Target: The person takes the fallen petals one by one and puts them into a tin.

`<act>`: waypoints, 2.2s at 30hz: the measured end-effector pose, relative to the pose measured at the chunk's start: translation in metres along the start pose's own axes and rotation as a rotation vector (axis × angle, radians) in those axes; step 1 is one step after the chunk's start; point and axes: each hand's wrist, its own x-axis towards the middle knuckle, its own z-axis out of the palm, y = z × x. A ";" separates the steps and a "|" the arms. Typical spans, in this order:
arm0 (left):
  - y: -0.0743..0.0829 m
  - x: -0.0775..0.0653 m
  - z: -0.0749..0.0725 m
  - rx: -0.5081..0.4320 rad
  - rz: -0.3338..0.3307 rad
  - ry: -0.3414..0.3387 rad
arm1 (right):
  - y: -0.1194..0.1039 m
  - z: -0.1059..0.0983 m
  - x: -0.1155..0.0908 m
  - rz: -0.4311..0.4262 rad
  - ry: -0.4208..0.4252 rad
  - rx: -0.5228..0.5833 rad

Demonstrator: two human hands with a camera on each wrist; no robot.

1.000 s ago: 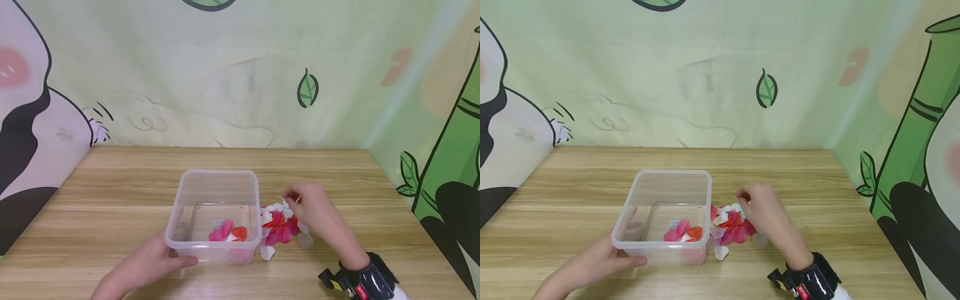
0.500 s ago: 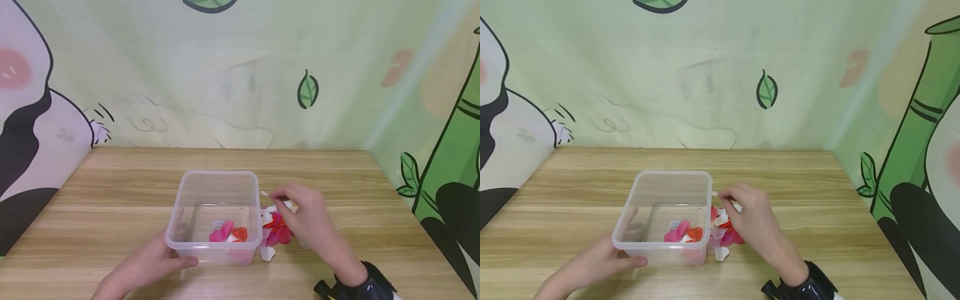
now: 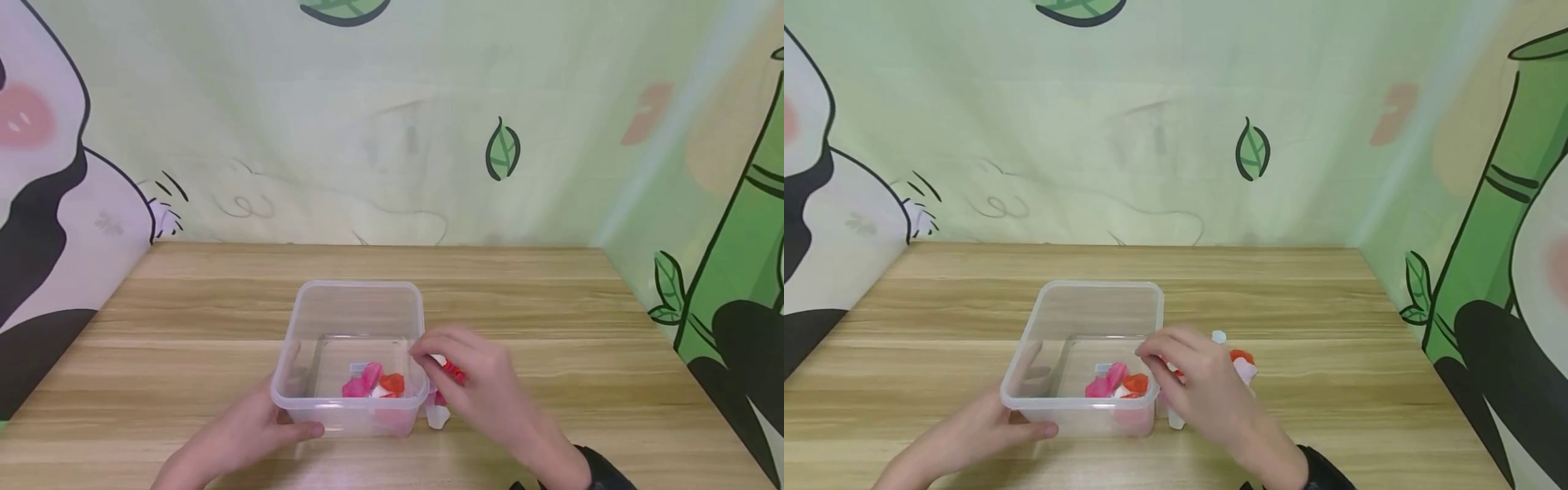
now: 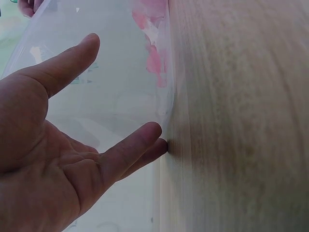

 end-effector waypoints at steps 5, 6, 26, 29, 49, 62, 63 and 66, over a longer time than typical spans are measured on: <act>0.000 0.000 0.000 0.010 -0.002 0.002 | -0.002 0.005 -0.002 -0.040 -0.023 0.016; 0.000 0.000 0.000 0.013 -0.002 0.004 | -0.002 0.006 -0.002 -0.043 -0.028 0.020; -0.002 0.001 0.000 0.001 0.007 -0.012 | 0.011 -0.010 0.000 0.099 -0.014 -0.119; -0.002 0.000 0.000 -0.003 0.018 -0.016 | 0.020 -0.017 0.000 0.146 -0.033 -0.168; 0.000 0.001 0.001 0.036 -0.001 0.017 | 0.061 -0.041 -0.011 0.651 -0.500 -0.286; 0.000 0.000 0.001 0.033 0.001 0.021 | 0.077 -0.052 -0.019 0.804 -0.716 -0.302; 0.000 0.000 0.001 0.029 -0.005 0.023 | 0.078 -0.052 -0.019 0.810 -0.727 -0.305; 0.000 0.000 0.000 0.026 -0.026 0.024 | 0.080 -0.052 -0.020 0.837 -0.751 -0.310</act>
